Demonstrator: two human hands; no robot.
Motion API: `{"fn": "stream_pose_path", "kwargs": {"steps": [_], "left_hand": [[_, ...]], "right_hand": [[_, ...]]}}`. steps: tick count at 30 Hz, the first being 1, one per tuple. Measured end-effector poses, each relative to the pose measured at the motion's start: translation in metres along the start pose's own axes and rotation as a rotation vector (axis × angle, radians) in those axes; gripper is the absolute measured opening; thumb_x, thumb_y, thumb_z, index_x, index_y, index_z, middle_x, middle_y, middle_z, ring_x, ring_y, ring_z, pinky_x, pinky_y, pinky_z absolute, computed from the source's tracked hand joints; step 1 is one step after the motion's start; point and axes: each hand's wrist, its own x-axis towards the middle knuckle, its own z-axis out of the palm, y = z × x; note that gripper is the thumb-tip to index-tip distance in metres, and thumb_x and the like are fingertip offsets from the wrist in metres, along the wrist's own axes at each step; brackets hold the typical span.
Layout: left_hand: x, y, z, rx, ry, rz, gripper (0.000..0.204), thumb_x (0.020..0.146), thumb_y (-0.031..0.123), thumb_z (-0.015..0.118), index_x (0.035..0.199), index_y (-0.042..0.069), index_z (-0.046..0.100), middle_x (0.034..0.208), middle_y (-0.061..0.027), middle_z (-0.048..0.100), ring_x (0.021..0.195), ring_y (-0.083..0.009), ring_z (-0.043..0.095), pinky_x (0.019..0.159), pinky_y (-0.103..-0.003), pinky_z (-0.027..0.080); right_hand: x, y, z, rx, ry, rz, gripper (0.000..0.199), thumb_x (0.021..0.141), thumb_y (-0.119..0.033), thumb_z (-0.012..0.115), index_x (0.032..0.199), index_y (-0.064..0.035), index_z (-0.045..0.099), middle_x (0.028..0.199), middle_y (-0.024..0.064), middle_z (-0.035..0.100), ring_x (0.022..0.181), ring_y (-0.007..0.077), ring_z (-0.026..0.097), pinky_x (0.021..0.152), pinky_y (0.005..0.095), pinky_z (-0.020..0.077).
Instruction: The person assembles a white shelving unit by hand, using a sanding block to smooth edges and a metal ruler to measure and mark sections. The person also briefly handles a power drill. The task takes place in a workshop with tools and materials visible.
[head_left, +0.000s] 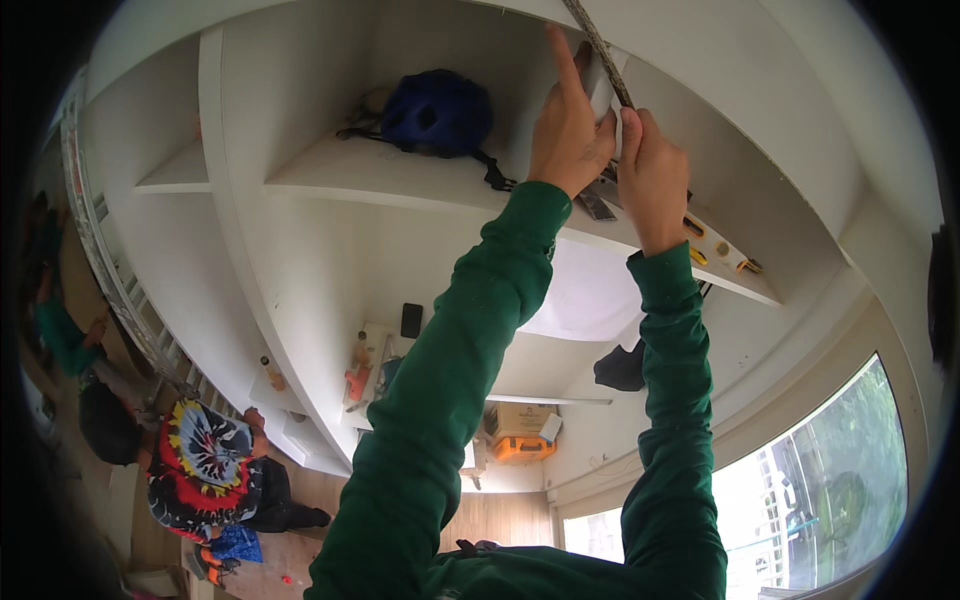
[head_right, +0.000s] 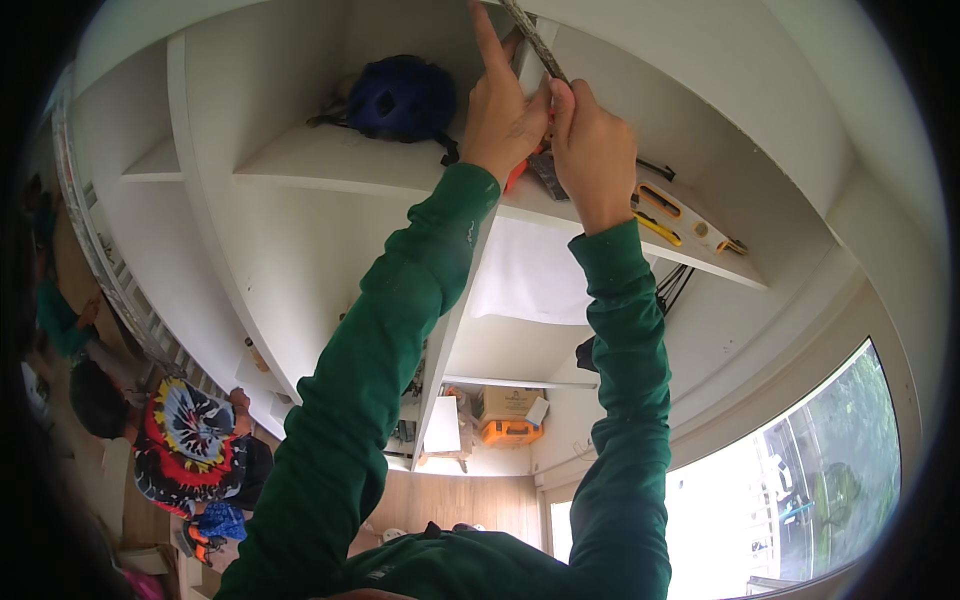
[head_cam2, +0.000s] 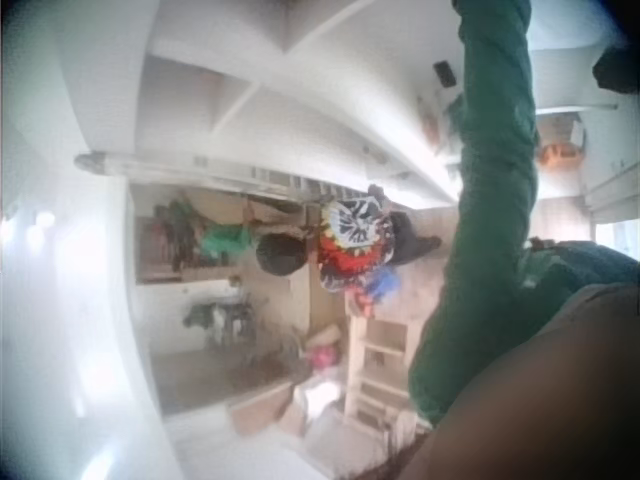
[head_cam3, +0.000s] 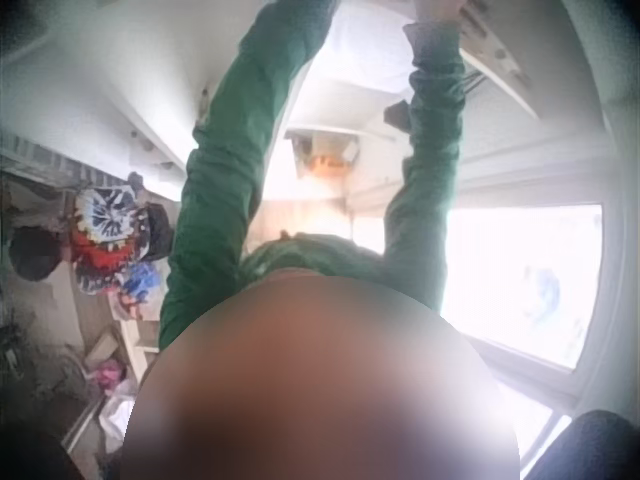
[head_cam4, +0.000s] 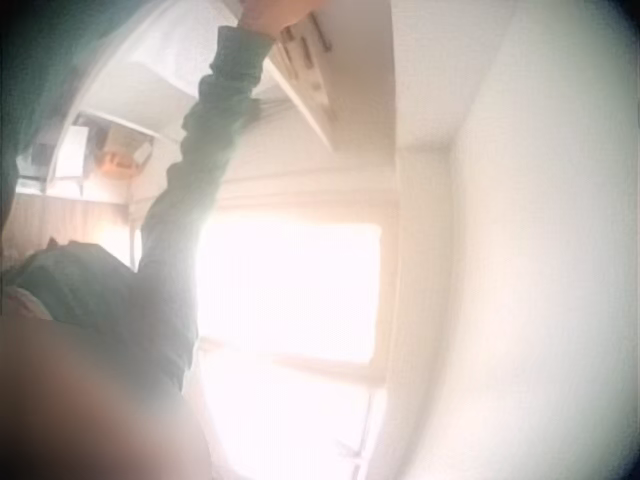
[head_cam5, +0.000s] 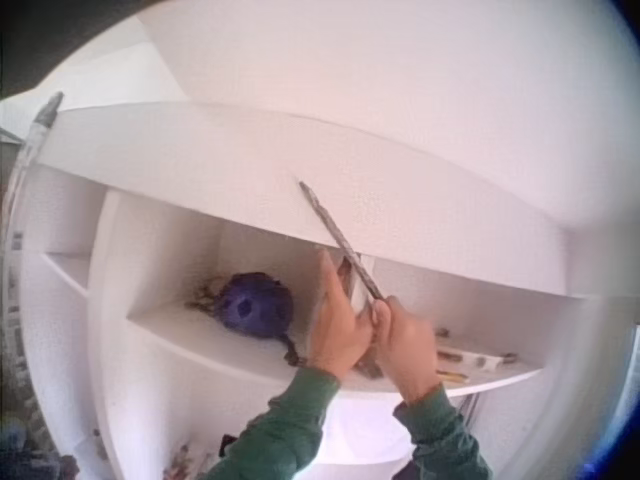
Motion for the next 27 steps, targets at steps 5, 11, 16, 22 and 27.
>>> {"fn": "stream_pose_path", "kwargs": {"steps": [5, 11, 16, 22, 27], "left_hand": [[0.000, -0.002, 0.000, 0.027, 0.068, 0.098, 0.109, 0.080, -0.002, 0.063, 0.155, 0.003, -0.015, 0.136, -0.0322, 0.052, 0.110, -0.0472, 0.060, 0.092, -0.046, 0.053], [0.000, 0.001, -0.002, 0.026, 0.067, 0.081, 0.109, 0.079, -0.001, 0.065, 0.155, 0.002, -0.013, 0.129, -0.0347, 0.055, 0.104, -0.0475, 0.062, 0.089, -0.047, 0.054], [-0.001, 0.002, 0.000, 0.002, 0.050, 0.027, 0.109, 0.078, -0.001, 0.066, 0.156, 0.001, -0.010, 0.124, -0.0349, 0.056, 0.100, -0.0473, 0.064, 0.086, -0.048, 0.055], [-0.001, 0.002, 0.001, 0.031, 0.090, 0.090, 0.110, 0.076, -0.001, 0.068, 0.156, 0.001, -0.008, 0.129, -0.0337, 0.055, 0.107, -0.0470, 0.062, 0.087, -0.046, 0.055], [-0.001, 0.003, 0.000, 0.005, 0.066, 0.039, 0.109, 0.077, -0.001, 0.068, 0.155, 0.000, -0.007, 0.135, -0.0332, 0.051, 0.115, -0.0470, 0.059, 0.091, -0.046, 0.055]], "right_hand": [[0.026, 0.003, 0.006, 0.017, 0.130, -0.085, 0.040, 0.106, -0.038, 0.043, 0.089, -0.0062, 0.060, 0.059, 0.0170, 0.060, 0.057, 0.0426, 0.060, 0.054, 0.0485, 0.0473], [-0.002, 0.004, 0.008, 0.038, 0.094, 0.036, 0.037, 0.105, -0.035, 0.046, 0.087, -0.0060, 0.060, 0.059, 0.0168, 0.060, 0.055, 0.0422, 0.059, 0.050, 0.0484, 0.0451], [0.011, 0.008, 0.012, 0.022, 0.130, -0.033, 0.036, 0.105, -0.032, 0.046, 0.086, -0.0045, 0.059, 0.059, 0.0185, 0.058, 0.055, 0.0428, 0.058, 0.049, 0.0484, 0.0441], [0.011, 0.006, 0.015, 0.043, 0.173, -0.048, 0.037, 0.106, -0.032, 0.047, 0.085, -0.0036, 0.059, 0.057, 0.0191, 0.055, 0.052, 0.0425, 0.054, 0.047, 0.0468, 0.0411], [0.013, 0.005, 0.017, 0.031, 0.189, -0.094, 0.037, 0.106, -0.030, 0.046, 0.084, -0.0027, 0.058, 0.055, 0.0184, 0.053, 0.049, 0.0406, 0.051, 0.046, 0.0455, 0.0390]]}}
